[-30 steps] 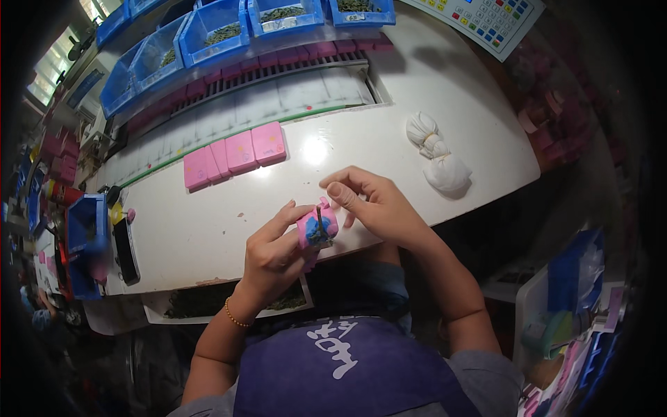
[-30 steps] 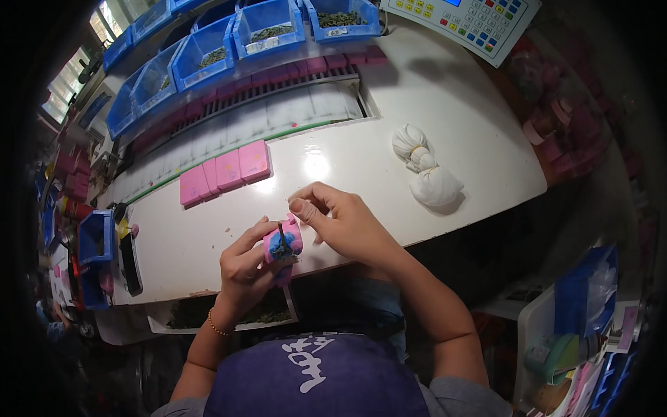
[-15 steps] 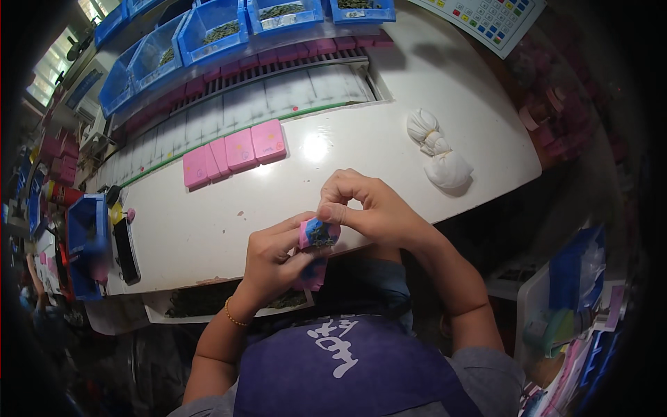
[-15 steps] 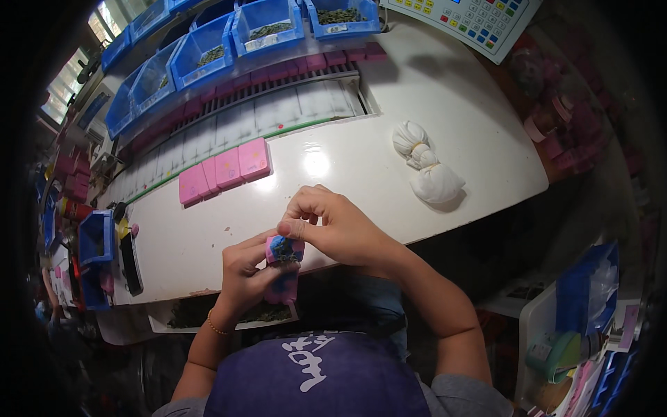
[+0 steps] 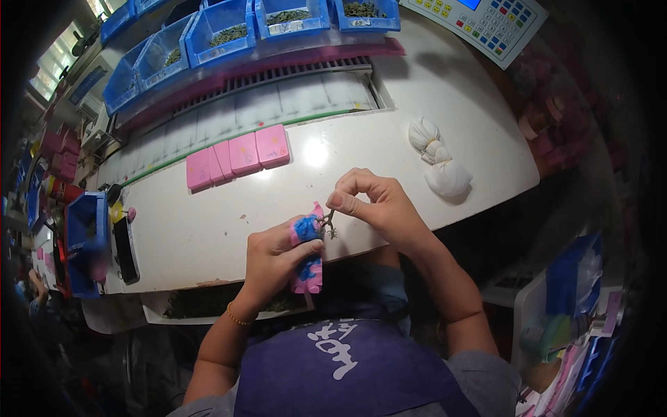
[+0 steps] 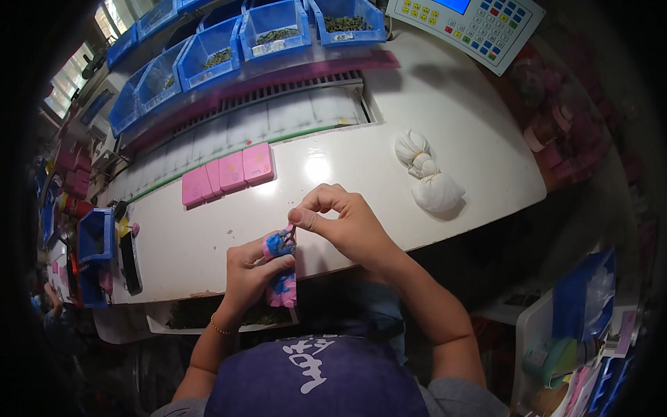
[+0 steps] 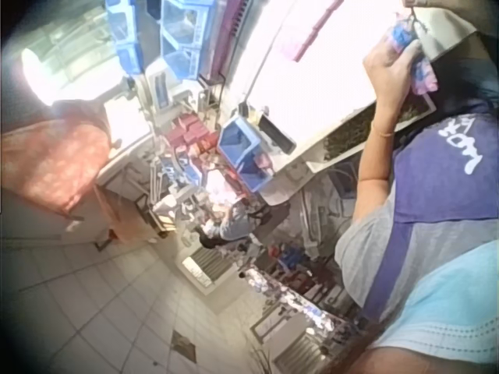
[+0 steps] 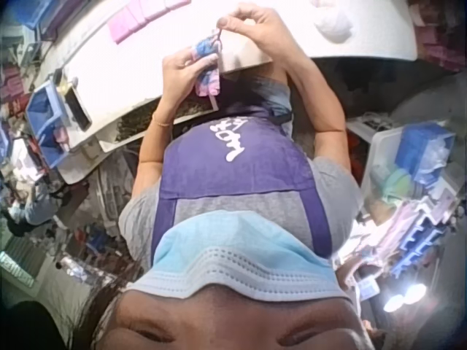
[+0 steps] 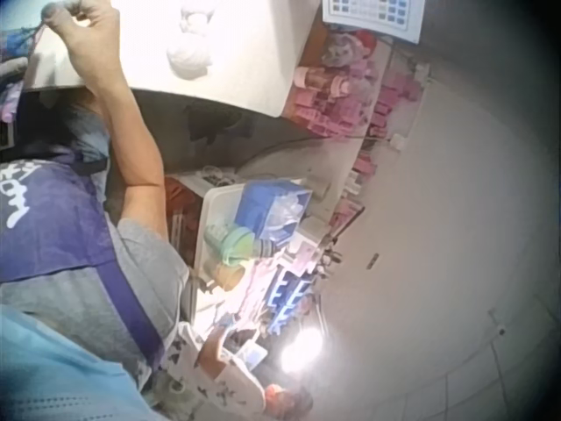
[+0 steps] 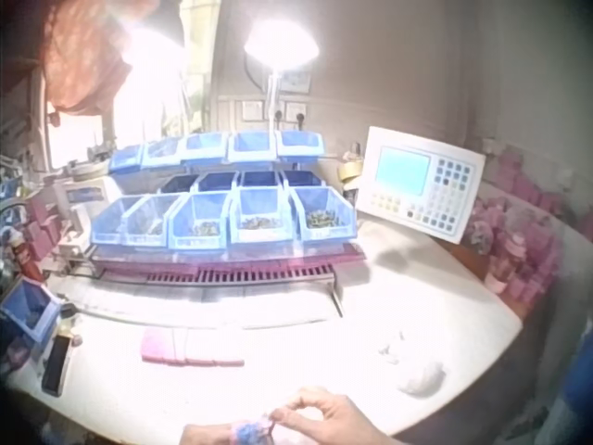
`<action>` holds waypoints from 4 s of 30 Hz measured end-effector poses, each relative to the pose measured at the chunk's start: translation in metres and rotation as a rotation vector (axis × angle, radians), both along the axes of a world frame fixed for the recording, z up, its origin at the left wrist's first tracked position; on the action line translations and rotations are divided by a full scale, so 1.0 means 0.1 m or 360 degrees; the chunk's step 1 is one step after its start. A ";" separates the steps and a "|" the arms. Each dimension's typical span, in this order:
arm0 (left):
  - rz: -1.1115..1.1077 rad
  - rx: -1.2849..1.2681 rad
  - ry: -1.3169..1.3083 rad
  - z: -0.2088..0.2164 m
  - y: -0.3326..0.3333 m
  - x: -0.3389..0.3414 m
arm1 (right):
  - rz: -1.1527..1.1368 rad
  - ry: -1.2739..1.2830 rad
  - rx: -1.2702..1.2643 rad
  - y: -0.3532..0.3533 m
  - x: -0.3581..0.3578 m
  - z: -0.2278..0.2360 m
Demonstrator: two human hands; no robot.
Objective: The person is assembling small decorative sprigs into pink silicone molds, using a small tool for precision and a white cloth puff for cleaning.
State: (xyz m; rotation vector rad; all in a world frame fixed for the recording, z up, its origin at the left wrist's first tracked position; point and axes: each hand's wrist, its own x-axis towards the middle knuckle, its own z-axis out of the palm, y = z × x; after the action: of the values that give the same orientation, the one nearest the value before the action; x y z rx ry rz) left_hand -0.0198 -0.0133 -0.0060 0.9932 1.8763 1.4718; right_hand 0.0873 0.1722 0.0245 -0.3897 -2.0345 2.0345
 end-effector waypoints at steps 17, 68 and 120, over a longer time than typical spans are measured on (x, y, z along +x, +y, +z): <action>0.0216 0.0011 0.0012 -0.18 -0.19 -0.11 | -0.0165 0.0028 0.0324 0.20 -0.11 -0.24; 0.0499 0.0383 -0.1034 0.07 0.05 0.18 | 0.0009 0.0609 0.1854 -0.43 0.11 -0.25; 0.0313 0.0102 -0.0158 0.09 -0.25 -0.08 | -0.0156 0.0104 0.0603 -0.09 0.24 -0.18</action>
State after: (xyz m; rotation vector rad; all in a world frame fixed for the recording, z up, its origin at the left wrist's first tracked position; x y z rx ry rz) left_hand -0.0274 -0.0380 0.0032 0.7661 1.9094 1.6719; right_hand 0.1111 0.1636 0.0066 -0.3343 -2.2463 1.5385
